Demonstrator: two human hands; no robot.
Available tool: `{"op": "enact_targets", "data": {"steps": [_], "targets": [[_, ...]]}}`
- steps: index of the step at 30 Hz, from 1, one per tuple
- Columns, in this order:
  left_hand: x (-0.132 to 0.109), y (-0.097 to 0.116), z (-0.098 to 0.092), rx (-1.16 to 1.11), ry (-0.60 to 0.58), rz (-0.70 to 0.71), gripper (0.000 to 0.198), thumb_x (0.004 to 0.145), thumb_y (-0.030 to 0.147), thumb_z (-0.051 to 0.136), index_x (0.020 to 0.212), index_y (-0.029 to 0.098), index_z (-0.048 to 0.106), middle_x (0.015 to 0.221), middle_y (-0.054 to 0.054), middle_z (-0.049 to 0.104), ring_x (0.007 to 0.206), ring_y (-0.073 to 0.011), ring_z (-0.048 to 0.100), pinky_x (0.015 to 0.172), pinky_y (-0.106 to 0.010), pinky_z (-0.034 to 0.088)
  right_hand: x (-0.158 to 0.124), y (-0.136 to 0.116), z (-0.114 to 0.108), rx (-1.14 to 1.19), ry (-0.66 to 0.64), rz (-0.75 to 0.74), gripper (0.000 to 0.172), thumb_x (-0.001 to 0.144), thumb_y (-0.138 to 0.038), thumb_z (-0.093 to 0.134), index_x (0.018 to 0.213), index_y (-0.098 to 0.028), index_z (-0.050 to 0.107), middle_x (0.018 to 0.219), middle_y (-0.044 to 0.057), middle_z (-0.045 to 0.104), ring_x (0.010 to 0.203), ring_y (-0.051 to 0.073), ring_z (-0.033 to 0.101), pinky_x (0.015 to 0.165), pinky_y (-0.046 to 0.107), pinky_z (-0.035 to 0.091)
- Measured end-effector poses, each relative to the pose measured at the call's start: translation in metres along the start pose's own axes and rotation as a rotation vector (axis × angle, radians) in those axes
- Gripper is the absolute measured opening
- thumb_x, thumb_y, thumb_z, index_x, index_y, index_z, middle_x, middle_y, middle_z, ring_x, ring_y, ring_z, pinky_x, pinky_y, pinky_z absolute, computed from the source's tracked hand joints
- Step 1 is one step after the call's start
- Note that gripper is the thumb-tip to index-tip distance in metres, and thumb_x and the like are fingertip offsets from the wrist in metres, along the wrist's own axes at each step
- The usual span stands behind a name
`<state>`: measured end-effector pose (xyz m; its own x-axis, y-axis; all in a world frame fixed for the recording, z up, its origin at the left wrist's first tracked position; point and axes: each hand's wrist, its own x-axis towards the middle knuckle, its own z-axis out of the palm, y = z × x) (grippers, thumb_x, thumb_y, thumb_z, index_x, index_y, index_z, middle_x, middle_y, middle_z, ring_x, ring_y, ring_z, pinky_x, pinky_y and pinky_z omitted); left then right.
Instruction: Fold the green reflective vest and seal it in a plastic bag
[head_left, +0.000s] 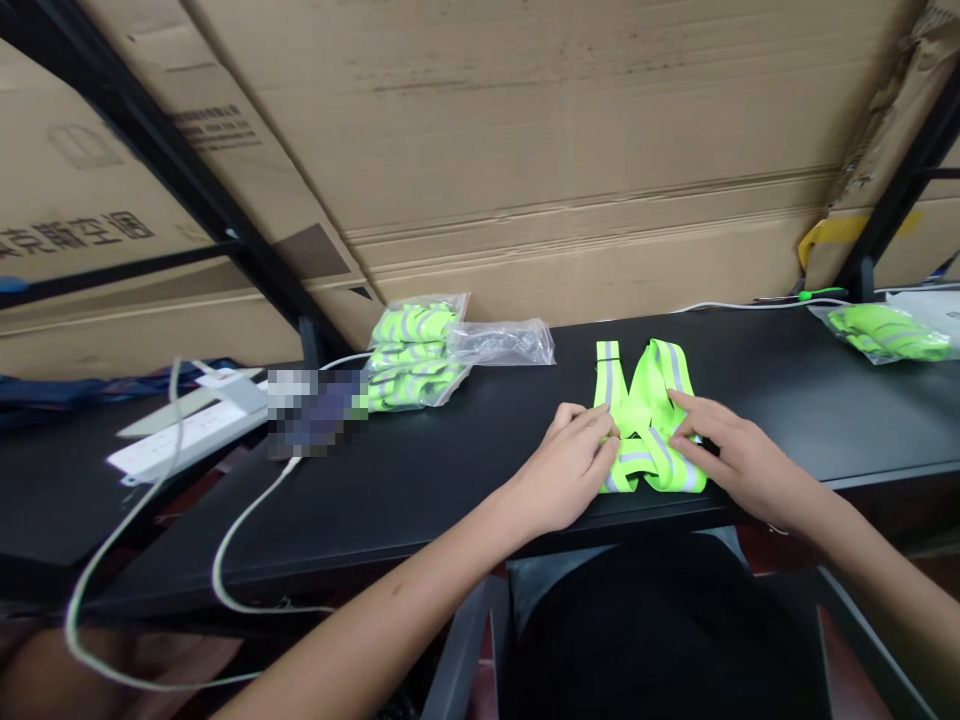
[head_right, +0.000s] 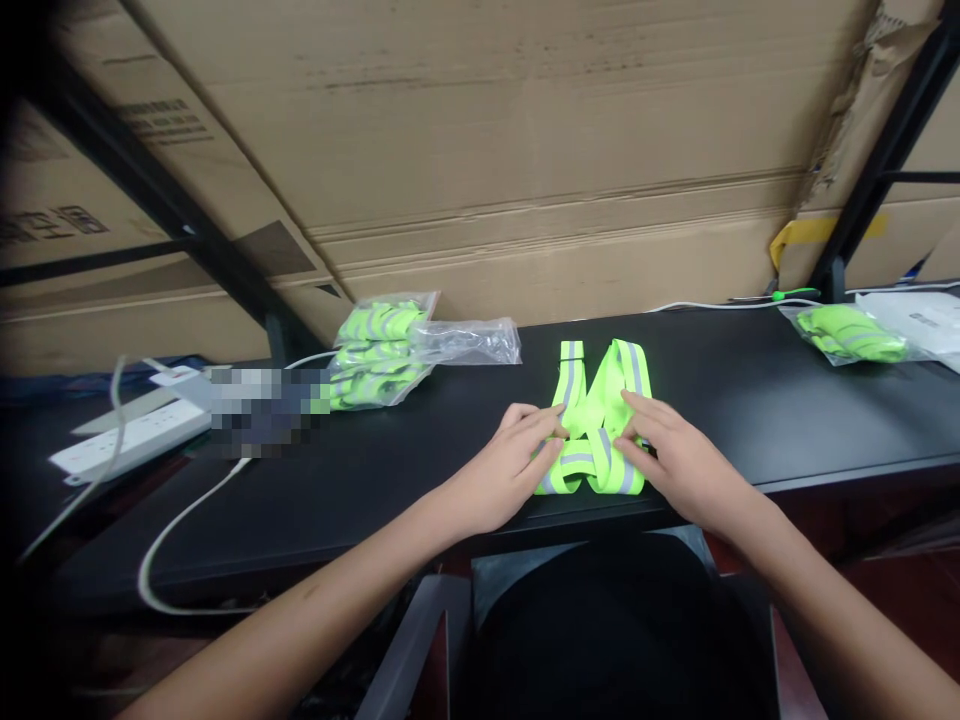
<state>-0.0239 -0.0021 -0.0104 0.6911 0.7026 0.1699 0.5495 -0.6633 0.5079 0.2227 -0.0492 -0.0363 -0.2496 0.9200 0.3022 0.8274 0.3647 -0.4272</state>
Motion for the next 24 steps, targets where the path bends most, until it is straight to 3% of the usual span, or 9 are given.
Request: {"op": "enact_targets", "data": {"steps": [3, 6, 10, 12, 14, 16, 20, 24], "targets": [[-0.002, -0.001, 0.0, -0.014, 0.003, 0.021, 0.033, 0.106, 0.036, 0.032, 0.101, 0.021, 0.061, 0.121, -0.007, 0.064, 0.124, -0.0259, 0.047, 0.104, -0.043, 0.042, -0.003, 0.0, 0.004, -0.084, 0.132, -0.074, 0.04, 0.101, -0.046, 0.042, 0.088, -0.021, 0.069, 0.123, 0.015, 0.067, 0.117, 0.03, 0.063, 0.096, 0.05, 0.053], [-0.003, -0.002, 0.0, -0.011, 0.034, -0.005, 0.034, 0.105, 0.038, 0.037, 0.106, 0.021, 0.066, 0.12, -0.007, 0.061, 0.119, -0.0243, 0.052, 0.103, -0.04, 0.044, -0.006, -0.003, 0.001, -0.097, 0.122, -0.119, 0.039, 0.103, -0.042, 0.039, 0.098, -0.021, 0.071, 0.11, 0.012, 0.073, 0.106, 0.027, 0.067, 0.09, 0.048, 0.057], [-0.01, 0.001, 0.001, 0.078, 0.034, 0.046, 0.038, 0.106, 0.035, 0.033, 0.117, 0.018, 0.065, 0.113, -0.009, 0.064, 0.113, -0.0236, 0.058, 0.102, -0.041, 0.047, -0.015, -0.005, -0.003, -0.178, 0.052, -0.198, 0.049, 0.098, -0.055, 0.046, 0.118, -0.015, 0.066, 0.125, 0.016, 0.069, 0.12, 0.031, 0.062, 0.098, 0.052, 0.054], [-0.017, 0.004, 0.001, 0.128, 0.031, 0.096, 0.04, 0.104, 0.041, 0.04, 0.127, 0.016, 0.059, 0.125, -0.012, 0.063, 0.124, -0.0269, 0.055, 0.106, -0.043, 0.046, -0.02, -0.003, -0.002, -0.226, 0.04, -0.248, 0.069, 0.089, -0.066, 0.055, 0.129, -0.011, 0.06, 0.135, 0.02, 0.063, 0.127, 0.035, 0.058, 0.1, 0.054, 0.054], [-0.026, 0.005, 0.001, 0.16, 0.019, 0.12, 0.057, 0.096, 0.052, 0.055, 0.137, 0.013, 0.05, 0.138, -0.017, 0.057, 0.133, -0.031, 0.049, 0.108, -0.046, 0.046, -0.025, 0.0, 0.001, -0.25, 0.044, -0.302, 0.078, 0.085, -0.069, 0.058, 0.133, -0.008, 0.056, 0.139, 0.022, 0.06, 0.131, 0.035, 0.055, 0.102, 0.053, 0.053], [-0.035, 0.005, 0.001, 0.173, -0.003, 0.127, 0.066, 0.09, 0.054, 0.064, 0.138, 0.012, 0.047, 0.141, -0.019, 0.055, 0.138, -0.0325, 0.046, 0.11, -0.048, 0.045, -0.028, 0.002, 0.004, -0.253, 0.064, -0.353, 0.072, 0.088, -0.065, 0.058, 0.132, -0.009, 0.057, 0.136, 0.022, 0.062, 0.13, 0.034, 0.056, 0.103, 0.051, 0.053], [-0.046, 0.005, -0.001, 0.123, -0.025, 0.128, 0.05, 0.095, 0.048, 0.061, 0.133, 0.017, 0.051, 0.137, -0.013, 0.06, 0.14, -0.0277, 0.045, 0.112, -0.045, 0.042, -0.029, 0.004, 0.006, -0.206, 0.104, -0.395, 0.049, 0.092, -0.055, 0.057, 0.122, -0.016, 0.064, 0.125, 0.016, 0.069, 0.121, 0.03, 0.062, 0.101, 0.049, 0.053], [-0.042, 0.011, -0.011, 0.062, -0.018, 0.1, 0.043, 0.097, 0.05, 0.056, 0.129, 0.022, 0.056, 0.136, -0.011, 0.058, 0.13, -0.0274, 0.05, 0.108, -0.043, 0.043, -0.02, 0.003, -0.002, -0.059, 0.058, -0.32, 0.04, 0.091, -0.057, 0.059, 0.11, -0.023, 0.07, 0.117, 0.012, 0.071, 0.116, 0.031, 0.062, 0.098, 0.05, 0.051]]}}
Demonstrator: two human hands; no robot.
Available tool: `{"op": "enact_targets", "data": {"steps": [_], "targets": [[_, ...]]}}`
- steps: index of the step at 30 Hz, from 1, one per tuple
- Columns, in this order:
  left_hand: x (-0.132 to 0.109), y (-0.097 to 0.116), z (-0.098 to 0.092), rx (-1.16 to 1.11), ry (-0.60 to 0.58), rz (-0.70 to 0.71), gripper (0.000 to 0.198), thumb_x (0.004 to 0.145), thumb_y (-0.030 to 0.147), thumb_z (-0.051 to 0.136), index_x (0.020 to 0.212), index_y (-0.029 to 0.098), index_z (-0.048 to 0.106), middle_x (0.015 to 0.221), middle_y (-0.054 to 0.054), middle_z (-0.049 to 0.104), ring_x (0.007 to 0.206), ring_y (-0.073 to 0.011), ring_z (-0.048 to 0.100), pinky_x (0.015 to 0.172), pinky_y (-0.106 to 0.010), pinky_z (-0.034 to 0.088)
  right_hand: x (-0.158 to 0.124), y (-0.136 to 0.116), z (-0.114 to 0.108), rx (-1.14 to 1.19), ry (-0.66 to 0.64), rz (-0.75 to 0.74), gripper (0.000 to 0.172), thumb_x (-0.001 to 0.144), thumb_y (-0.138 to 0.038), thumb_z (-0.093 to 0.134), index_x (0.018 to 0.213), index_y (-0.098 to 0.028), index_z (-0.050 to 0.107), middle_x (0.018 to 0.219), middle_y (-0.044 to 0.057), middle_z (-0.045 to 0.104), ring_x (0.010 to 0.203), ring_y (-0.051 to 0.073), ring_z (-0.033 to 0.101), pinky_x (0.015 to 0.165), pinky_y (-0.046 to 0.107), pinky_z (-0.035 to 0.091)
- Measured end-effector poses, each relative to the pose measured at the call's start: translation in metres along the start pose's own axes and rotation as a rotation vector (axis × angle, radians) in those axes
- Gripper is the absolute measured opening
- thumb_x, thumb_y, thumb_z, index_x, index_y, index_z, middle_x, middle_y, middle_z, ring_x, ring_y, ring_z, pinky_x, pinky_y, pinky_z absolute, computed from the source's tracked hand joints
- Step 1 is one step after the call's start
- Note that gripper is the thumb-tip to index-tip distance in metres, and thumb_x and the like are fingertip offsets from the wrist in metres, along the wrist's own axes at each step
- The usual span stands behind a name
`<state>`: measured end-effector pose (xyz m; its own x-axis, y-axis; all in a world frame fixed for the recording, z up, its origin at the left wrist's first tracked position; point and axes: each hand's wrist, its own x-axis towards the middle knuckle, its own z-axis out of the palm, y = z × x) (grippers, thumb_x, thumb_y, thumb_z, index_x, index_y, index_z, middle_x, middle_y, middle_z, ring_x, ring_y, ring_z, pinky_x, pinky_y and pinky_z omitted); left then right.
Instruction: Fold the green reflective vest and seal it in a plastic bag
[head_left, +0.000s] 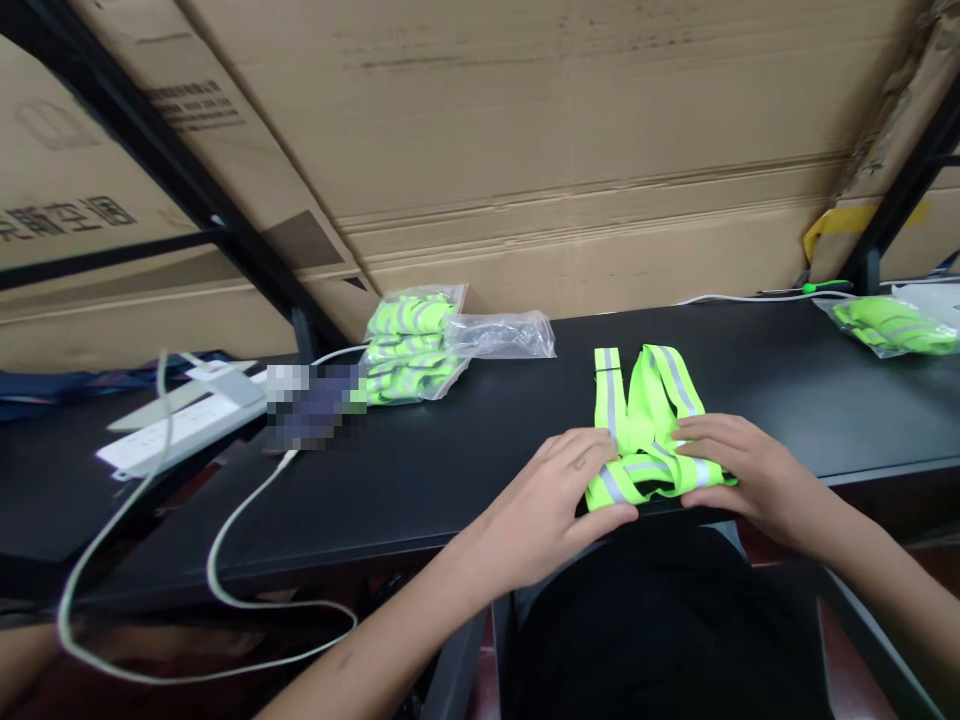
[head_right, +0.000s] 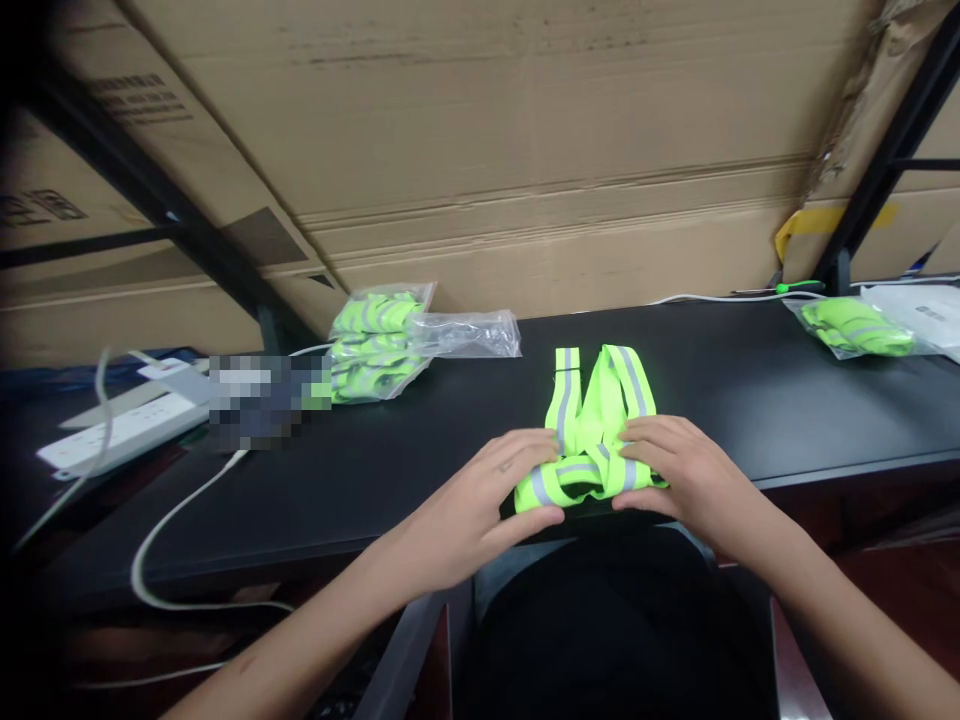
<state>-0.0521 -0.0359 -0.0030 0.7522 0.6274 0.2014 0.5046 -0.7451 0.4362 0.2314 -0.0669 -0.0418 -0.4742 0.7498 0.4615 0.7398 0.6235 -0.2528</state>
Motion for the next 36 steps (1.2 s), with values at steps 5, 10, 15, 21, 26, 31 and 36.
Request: {"op": "enact_targets", "data": {"steps": [5, 10, 15, 21, 26, 31, 36], "targets": [[0.034, 0.001, -0.021, -0.014, -0.047, -0.015, 0.036, 0.103, 0.048, 0.043, 0.102, 0.021, 0.067, 0.101, -0.006, 0.065, 0.103, -0.0244, 0.055, 0.096, -0.041, 0.044, 0.023, 0.009, -0.012, 0.177, -0.086, 0.256, 0.043, 0.094, -0.061, 0.05, 0.083, -0.024, 0.07, 0.095, 0.009, 0.067, 0.093, 0.028, 0.06, 0.083, 0.044, 0.051], [0.068, -0.018, -0.019, -0.177, -0.06, -0.208, 0.04, 0.102, 0.051, 0.039, 0.087, 0.019, 0.059, 0.078, -0.001, 0.059, 0.076, -0.02, 0.057, 0.071, -0.033, 0.044, 0.046, 0.029, -0.011, 0.312, -0.2, 0.542, 0.05, 0.09, -0.067, 0.049, 0.076, -0.022, 0.064, 0.074, 0.004, 0.063, 0.065, 0.02, 0.055, 0.058, 0.034, 0.046], [0.067, -0.028, 0.003, -0.107, 0.136, -0.302, 0.037, 0.101, 0.049, 0.041, 0.088, 0.019, 0.059, 0.091, -0.005, 0.058, 0.095, -0.0243, 0.056, 0.089, -0.039, 0.045, 0.056, 0.032, -0.006, 0.231, -0.249, 0.588, 0.054, 0.087, -0.073, 0.049, 0.072, -0.022, 0.059, 0.067, 0.002, 0.06, 0.06, 0.019, 0.053, 0.056, 0.033, 0.042], [0.065, -0.027, 0.013, -0.048, 0.162, -0.311, 0.029, 0.102, 0.037, 0.043, 0.1, 0.017, 0.063, 0.109, -0.011, 0.06, 0.11, -0.0278, 0.054, 0.102, -0.045, 0.042, 0.048, 0.026, 0.009, -0.026, -0.03, 0.433, 0.059, 0.09, -0.074, 0.042, 0.096, -0.021, 0.068, 0.093, 0.012, 0.065, 0.091, 0.031, 0.063, 0.08, 0.046, 0.051], [0.068, -0.031, 0.012, -0.107, 0.229, -0.241, 0.017, 0.098, 0.03, 0.049, 0.101, 0.018, 0.061, 0.108, -0.008, 0.063, 0.104, -0.0228, 0.06, 0.094, -0.036, 0.048, 0.047, 0.035, 0.021, -0.074, 0.089, 0.387, 0.078, 0.088, -0.073, 0.048, 0.138, -0.013, 0.053, 0.136, 0.023, 0.056, 0.128, 0.041, 0.051, 0.103, 0.059, 0.044], [0.074, -0.033, 0.009, -0.178, 0.203, -0.247, 0.015, 0.096, 0.024, 0.05, 0.093, 0.02, 0.065, 0.096, -0.002, 0.07, 0.088, -0.0194, 0.064, 0.089, -0.034, 0.049, 0.05, 0.04, 0.021, 0.084, -0.074, 0.409, 0.076, 0.093, -0.067, 0.045, 0.154, -0.023, 0.036, 0.158, 0.017, 0.039, 0.144, 0.038, 0.038, 0.114, 0.061, 0.034], [0.073, -0.033, 0.013, -0.097, 0.238, -0.287, 0.019, 0.096, 0.029, 0.053, 0.097, 0.02, 0.07, 0.107, -0.006, 0.063, 0.106, -0.024, 0.058, 0.1, -0.039, 0.045, 0.049, 0.036, 0.018, -0.002, -0.116, 0.389, 0.071, 0.096, -0.067, 0.036, 0.139, -0.015, 0.057, 0.163, 0.019, 0.028, 0.152, 0.038, 0.021, 0.118, 0.058, 0.028]]}}
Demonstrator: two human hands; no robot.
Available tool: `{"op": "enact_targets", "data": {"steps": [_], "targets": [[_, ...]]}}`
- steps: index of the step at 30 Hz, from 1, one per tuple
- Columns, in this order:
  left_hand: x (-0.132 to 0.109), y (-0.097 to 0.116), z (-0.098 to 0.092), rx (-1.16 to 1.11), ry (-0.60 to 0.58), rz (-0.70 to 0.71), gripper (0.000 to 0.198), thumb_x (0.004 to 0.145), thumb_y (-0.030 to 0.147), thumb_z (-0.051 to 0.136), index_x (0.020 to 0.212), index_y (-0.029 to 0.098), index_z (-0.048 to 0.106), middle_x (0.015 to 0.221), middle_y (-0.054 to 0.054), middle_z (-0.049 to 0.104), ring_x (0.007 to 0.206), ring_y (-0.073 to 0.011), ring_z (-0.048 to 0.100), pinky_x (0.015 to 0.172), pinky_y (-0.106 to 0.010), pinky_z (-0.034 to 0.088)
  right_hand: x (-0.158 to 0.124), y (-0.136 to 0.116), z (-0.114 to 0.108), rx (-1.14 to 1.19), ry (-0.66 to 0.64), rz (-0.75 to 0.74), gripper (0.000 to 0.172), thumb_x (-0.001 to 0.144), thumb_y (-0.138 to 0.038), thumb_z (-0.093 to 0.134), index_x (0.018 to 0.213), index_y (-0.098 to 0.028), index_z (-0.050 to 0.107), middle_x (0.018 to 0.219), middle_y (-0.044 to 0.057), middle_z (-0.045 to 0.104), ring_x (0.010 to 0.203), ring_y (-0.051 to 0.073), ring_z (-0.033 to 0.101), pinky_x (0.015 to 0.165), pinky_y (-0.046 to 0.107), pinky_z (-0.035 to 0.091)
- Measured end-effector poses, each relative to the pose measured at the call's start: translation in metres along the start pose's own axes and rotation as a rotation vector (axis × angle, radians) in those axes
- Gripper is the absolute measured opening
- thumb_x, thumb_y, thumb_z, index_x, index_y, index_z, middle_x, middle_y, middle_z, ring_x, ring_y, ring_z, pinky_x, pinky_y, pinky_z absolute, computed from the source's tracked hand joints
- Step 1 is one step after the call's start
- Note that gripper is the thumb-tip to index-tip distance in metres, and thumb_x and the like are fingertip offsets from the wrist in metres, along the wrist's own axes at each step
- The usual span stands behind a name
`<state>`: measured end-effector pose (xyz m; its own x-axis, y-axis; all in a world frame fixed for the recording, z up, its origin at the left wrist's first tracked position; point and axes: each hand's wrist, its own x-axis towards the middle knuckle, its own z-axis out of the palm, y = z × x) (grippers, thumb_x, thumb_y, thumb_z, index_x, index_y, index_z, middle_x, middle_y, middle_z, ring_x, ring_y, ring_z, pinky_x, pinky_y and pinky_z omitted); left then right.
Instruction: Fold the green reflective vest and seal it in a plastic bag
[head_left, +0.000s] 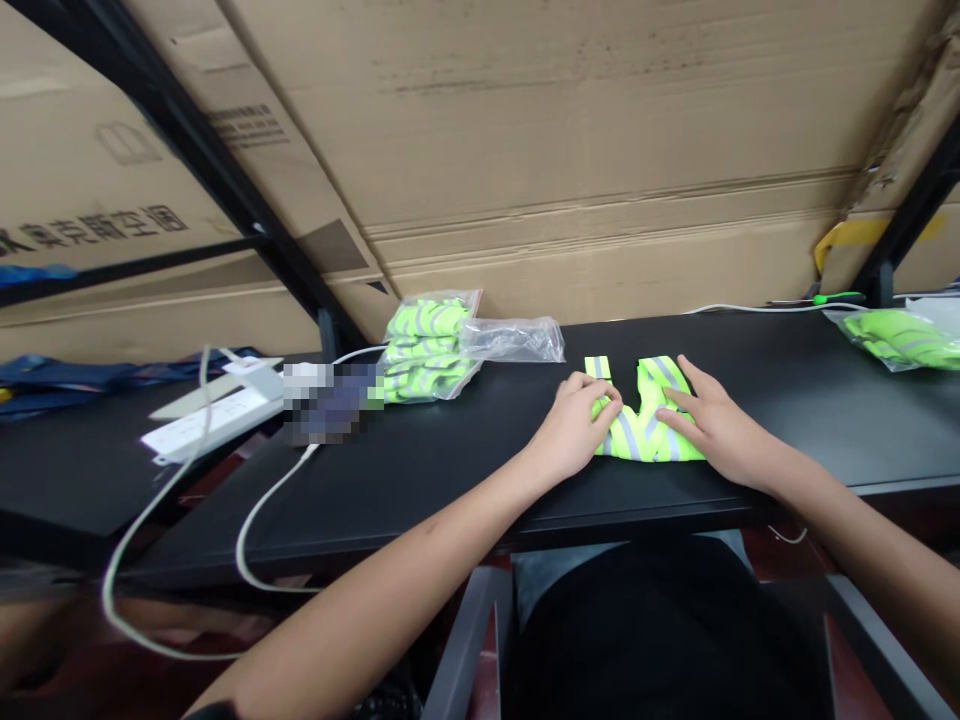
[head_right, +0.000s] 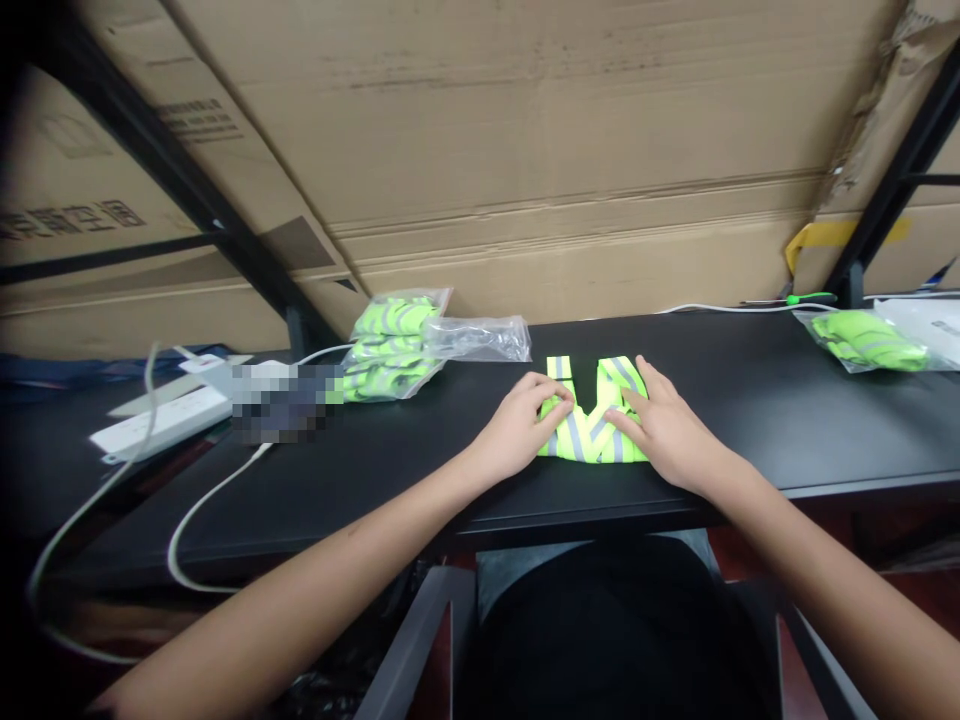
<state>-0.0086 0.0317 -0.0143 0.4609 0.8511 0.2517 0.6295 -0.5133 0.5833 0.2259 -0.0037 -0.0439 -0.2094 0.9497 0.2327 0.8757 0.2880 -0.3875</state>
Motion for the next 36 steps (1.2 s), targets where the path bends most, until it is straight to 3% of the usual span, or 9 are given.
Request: {"op": "enact_targets", "data": {"steps": [2, 5, 8, 13, 16, 19, 22, 26, 36], "targets": [[-0.003, -0.002, 0.002, 0.066, -0.001, -0.021, 0.025, 0.098, 0.035, 0.05, 0.103, 0.021, 0.07, 0.114, -0.009, 0.058, 0.115, -0.0279, 0.051, 0.104, -0.044, 0.042, -0.001, -0.002, 0.0, -0.032, 0.029, -0.026, 0.067, 0.097, -0.065, 0.035, 0.127, -0.014, 0.066, 0.153, 0.021, 0.042, 0.146, 0.038, 0.033, 0.115, 0.058, 0.033], [-0.006, -0.005, 0.004, 0.071, -0.054, -0.02, 0.031, 0.101, 0.037, 0.042, 0.108, 0.019, 0.067, 0.117, -0.01, 0.058, 0.117, -0.028, 0.051, 0.105, -0.046, 0.041, -0.003, -0.005, 0.0, 0.009, 0.04, -0.064, 0.061, 0.098, -0.063, 0.036, 0.125, -0.018, 0.066, 0.136, 0.018, 0.059, 0.132, 0.035, 0.05, 0.109, 0.058, 0.04], [-0.007, -0.007, 0.004, 0.078, -0.062, 0.038, 0.034, 0.103, 0.036, 0.038, 0.111, 0.018, 0.066, 0.117, -0.01, 0.061, 0.116, -0.0262, 0.052, 0.106, -0.044, 0.041, -0.002, -0.007, -0.002, 0.076, 0.075, -0.009, 0.06, 0.096, -0.064, 0.04, 0.127, -0.017, 0.063, 0.13, 0.017, 0.064, 0.125, 0.035, 0.055, 0.105, 0.056, 0.044], [0.0, -0.006, 0.0, 0.217, -0.102, 0.234, 0.043, 0.101, 0.019, 0.035, 0.139, 0.024, 0.054, 0.139, -0.01, 0.053, 0.133, -0.028, 0.039, 0.112, -0.049, 0.036, 0.003, -0.007, -0.005, 0.207, 0.15, 0.123, 0.055, 0.089, -0.064, 0.052, 0.118, -0.019, 0.066, 0.116, 0.014, 0.068, 0.102, 0.031, 0.066, 0.087, 0.047, 0.053], [0.012, -0.005, -0.004, 0.244, -0.287, 0.409, 0.055, 0.094, 0.005, 0.034, 0.144, 0.024, 0.051, 0.149, -0.009, 0.048, 0.142, -0.0254, 0.035, 0.117, -0.046, 0.033, 0.005, -0.003, -0.003, 0.286, 0.182, 0.181, 0.061, 0.082, -0.065, 0.062, 0.12, -0.018, 0.066, 0.111, 0.014, 0.069, 0.089, 0.029, 0.068, 0.077, 0.046, 0.056], [0.023, -0.004, -0.006, 0.232, -0.415, 0.489, 0.059, 0.091, 0.002, 0.034, 0.144, 0.023, 0.05, 0.155, -0.006, 0.045, 0.146, -0.0232, 0.034, 0.12, -0.045, 0.029, 0.006, 0.0, -0.001, 0.474, 0.192, 0.203, 0.063, 0.076, -0.06, 0.072, 0.123, -0.018, 0.064, 0.116, 0.014, 0.07, 0.094, 0.029, 0.069, 0.079, 0.047, 0.058], [0.027, -0.001, -0.008, 0.191, -0.444, 0.49, 0.06, 0.089, 0.001, 0.036, 0.144, 0.02, 0.05, 0.151, -0.007, 0.051, 0.139, -0.0222, 0.046, 0.117, -0.042, 0.035, 0.007, 0.0, -0.004, 0.744, 0.134, 0.265, 0.064, 0.071, -0.051, 0.079, 0.123, -0.018, 0.063, 0.114, 0.013, 0.073, 0.102, 0.03, 0.069, 0.084, 0.046, 0.058], [0.024, 0.002, -0.009, 0.178, -0.429, 0.433, 0.057, 0.09, 0.004, 0.036, 0.143, 0.017, 0.051, 0.146, -0.01, 0.056, 0.131, -0.0244, 0.054, 0.11, -0.04, 0.042, 0.01, -0.002, -0.011, 0.971, 0.128, 0.4, 0.048, 0.072, -0.043, 0.076, 0.11, -0.016, 0.071, 0.104, 0.012, 0.076, 0.095, 0.027, 0.071, 0.082, 0.042, 0.058], [0.025, 0.0, -0.01, 0.123, -0.479, 0.444, 0.056, 0.089, 0.003, 0.034, 0.141, 0.017, 0.049, 0.145, -0.01, 0.053, 0.134, -0.0226, 0.049, 0.112, -0.039, 0.039, 0.023, 0.01, -0.01, 0.94, 0.175, 0.494, 0.044, 0.05, -0.031, 0.09, 0.087, -0.018, 0.071, 0.075, 0.005, 0.075, 0.074, 0.021, 0.072, 0.07, 0.034, 0.057]]}}
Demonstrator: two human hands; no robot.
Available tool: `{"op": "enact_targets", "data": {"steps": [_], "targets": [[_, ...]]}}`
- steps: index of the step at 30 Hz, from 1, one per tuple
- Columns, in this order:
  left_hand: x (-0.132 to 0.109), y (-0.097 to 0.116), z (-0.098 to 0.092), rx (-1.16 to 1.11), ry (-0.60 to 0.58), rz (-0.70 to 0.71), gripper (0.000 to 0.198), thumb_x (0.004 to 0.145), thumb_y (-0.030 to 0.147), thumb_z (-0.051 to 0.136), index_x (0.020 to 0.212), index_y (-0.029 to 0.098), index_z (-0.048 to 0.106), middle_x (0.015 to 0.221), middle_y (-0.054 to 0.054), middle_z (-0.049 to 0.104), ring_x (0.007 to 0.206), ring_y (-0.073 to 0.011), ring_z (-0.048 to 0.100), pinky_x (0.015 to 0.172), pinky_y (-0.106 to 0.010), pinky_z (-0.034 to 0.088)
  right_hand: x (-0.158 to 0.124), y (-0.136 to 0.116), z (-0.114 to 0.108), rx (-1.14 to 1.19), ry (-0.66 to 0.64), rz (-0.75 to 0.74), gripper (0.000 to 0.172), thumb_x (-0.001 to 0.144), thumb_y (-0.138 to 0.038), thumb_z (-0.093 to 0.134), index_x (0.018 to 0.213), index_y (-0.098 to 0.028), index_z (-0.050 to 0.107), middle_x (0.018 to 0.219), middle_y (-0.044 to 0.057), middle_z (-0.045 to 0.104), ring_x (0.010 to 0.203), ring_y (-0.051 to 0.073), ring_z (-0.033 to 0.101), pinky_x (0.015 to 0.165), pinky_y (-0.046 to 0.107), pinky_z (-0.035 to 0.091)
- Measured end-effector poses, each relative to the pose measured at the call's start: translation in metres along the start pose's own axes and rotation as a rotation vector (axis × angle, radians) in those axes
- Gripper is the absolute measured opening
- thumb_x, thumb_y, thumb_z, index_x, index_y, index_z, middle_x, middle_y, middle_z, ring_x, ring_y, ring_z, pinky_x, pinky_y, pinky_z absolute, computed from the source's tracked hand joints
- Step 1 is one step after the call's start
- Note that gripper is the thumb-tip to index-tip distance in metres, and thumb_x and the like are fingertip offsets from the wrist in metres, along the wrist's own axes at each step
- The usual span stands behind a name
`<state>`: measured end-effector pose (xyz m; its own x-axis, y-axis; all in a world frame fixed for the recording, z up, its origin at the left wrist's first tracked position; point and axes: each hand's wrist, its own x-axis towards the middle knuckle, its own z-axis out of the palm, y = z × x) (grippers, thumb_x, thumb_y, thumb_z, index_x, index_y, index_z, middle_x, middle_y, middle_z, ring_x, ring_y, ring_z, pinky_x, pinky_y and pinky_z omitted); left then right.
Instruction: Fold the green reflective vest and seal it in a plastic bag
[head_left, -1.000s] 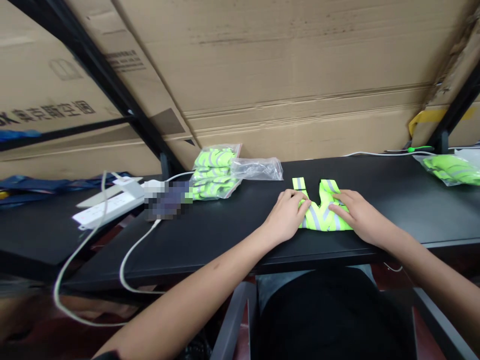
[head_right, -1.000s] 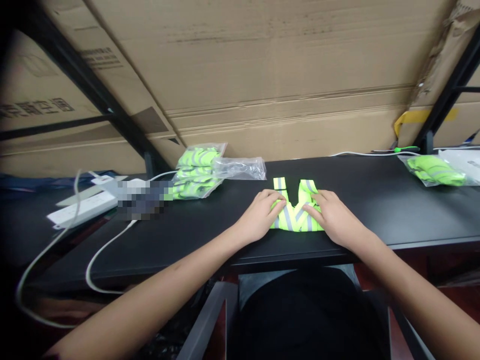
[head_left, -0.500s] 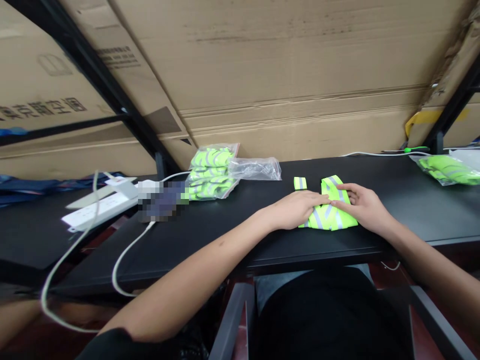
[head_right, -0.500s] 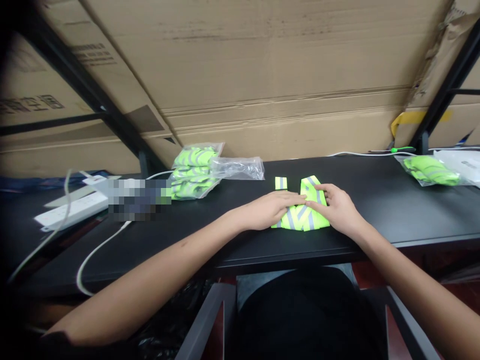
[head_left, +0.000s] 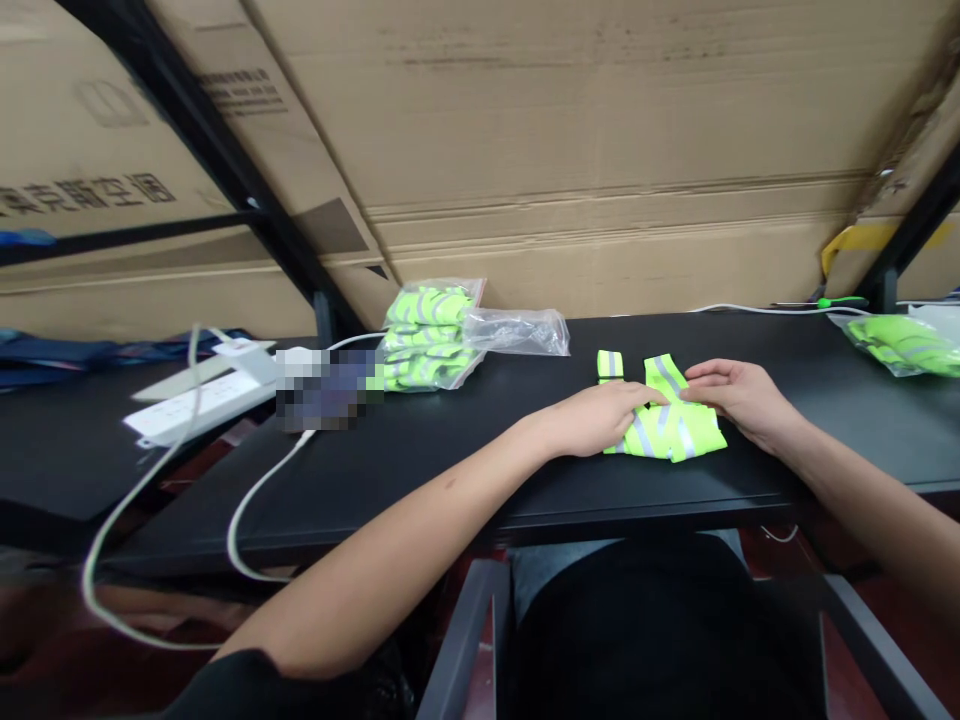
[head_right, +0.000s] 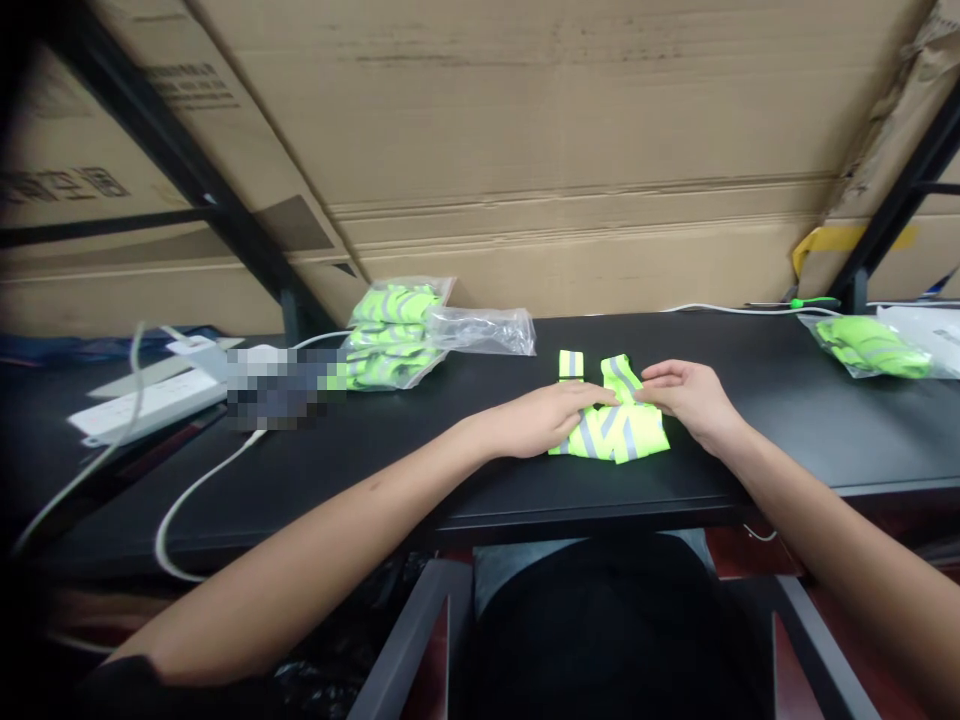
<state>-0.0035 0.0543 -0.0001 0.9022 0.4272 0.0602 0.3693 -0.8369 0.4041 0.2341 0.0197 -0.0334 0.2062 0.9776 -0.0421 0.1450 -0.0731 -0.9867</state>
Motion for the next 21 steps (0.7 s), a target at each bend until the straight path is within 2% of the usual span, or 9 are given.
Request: {"op": "enact_targets", "data": {"steps": [4, 9, 12, 17, 19, 21], "targets": [[-0.002, -0.003, 0.005, -0.033, 0.057, 0.031, 0.055, 0.088, 0.002, 0.035, 0.137, 0.02, 0.051, 0.146, -0.01, 0.048, 0.136, -0.0202, 0.047, 0.113, -0.037, 0.038, 0.0, -0.002, 0.003, -0.234, 0.019, -0.085, 0.034, 0.055, -0.035, 0.087, 0.083, -0.02, 0.076, 0.077, 0.006, 0.077, 0.08, 0.025, 0.072, 0.07, 0.035, 0.054], [-0.001, -0.005, 0.006, -0.008, 0.058, 0.044, 0.054, 0.088, 0.002, 0.036, 0.136, 0.02, 0.053, 0.142, -0.009, 0.055, 0.134, -0.0218, 0.049, 0.113, -0.041, 0.038, -0.003, -0.008, 0.002, -0.601, 0.029, -0.283, 0.024, 0.072, -0.046, 0.074, 0.08, -0.025, 0.08, 0.085, 0.005, 0.078, 0.082, 0.027, 0.072, 0.069, 0.037, 0.052], [0.0, -0.006, 0.005, 0.009, 0.034, 0.029, 0.054, 0.089, 0.004, 0.036, 0.139, 0.02, 0.051, 0.139, -0.009, 0.058, 0.13, -0.023, 0.052, 0.111, -0.042, 0.04, 0.0, -0.01, 0.001, -0.657, 0.001, -0.368, 0.021, 0.077, -0.042, 0.068, 0.077, -0.025, 0.079, 0.087, 0.005, 0.078, 0.08, 0.025, 0.071, 0.071, 0.038, 0.052], [0.001, -0.003, 0.005, 0.03, 0.027, 0.028, 0.055, 0.091, 0.004, 0.034, 0.141, 0.016, 0.051, 0.138, -0.011, 0.059, 0.128, -0.0236, 0.053, 0.11, -0.04, 0.041, 0.009, -0.008, 0.0, -0.664, 0.03, -0.362, 0.018, 0.068, -0.038, 0.075, 0.071, -0.021, 0.07, 0.066, 0.003, 0.071, 0.063, 0.021, 0.066, 0.06, 0.034, 0.05], [0.001, -0.003, 0.005, 0.031, 0.037, 0.03, 0.054, 0.091, 0.004, 0.034, 0.141, 0.015, 0.051, 0.138, -0.012, 0.059, 0.128, -0.0238, 0.052, 0.11, -0.041, 0.041, 0.01, -0.007, -0.001, -0.674, -0.008, -0.392, 0.021, 0.069, -0.041, 0.075, 0.067, -0.022, 0.068, 0.064, 0.002, 0.07, 0.061, 0.02, 0.065, 0.059, 0.033, 0.049], [0.0, -0.003, 0.006, 0.027, 0.046, 0.035, 0.054, 0.09, 0.004, 0.035, 0.141, 0.015, 0.052, 0.138, -0.011, 0.06, 0.129, -0.0239, 0.052, 0.111, -0.041, 0.04, 0.009, -0.009, -0.003, -0.67, -0.087, -0.437, 0.023, 0.074, -0.046, 0.072, 0.072, -0.022, 0.072, 0.072, 0.003, 0.074, 0.068, 0.022, 0.068, 0.064, 0.034, 0.051]]}}
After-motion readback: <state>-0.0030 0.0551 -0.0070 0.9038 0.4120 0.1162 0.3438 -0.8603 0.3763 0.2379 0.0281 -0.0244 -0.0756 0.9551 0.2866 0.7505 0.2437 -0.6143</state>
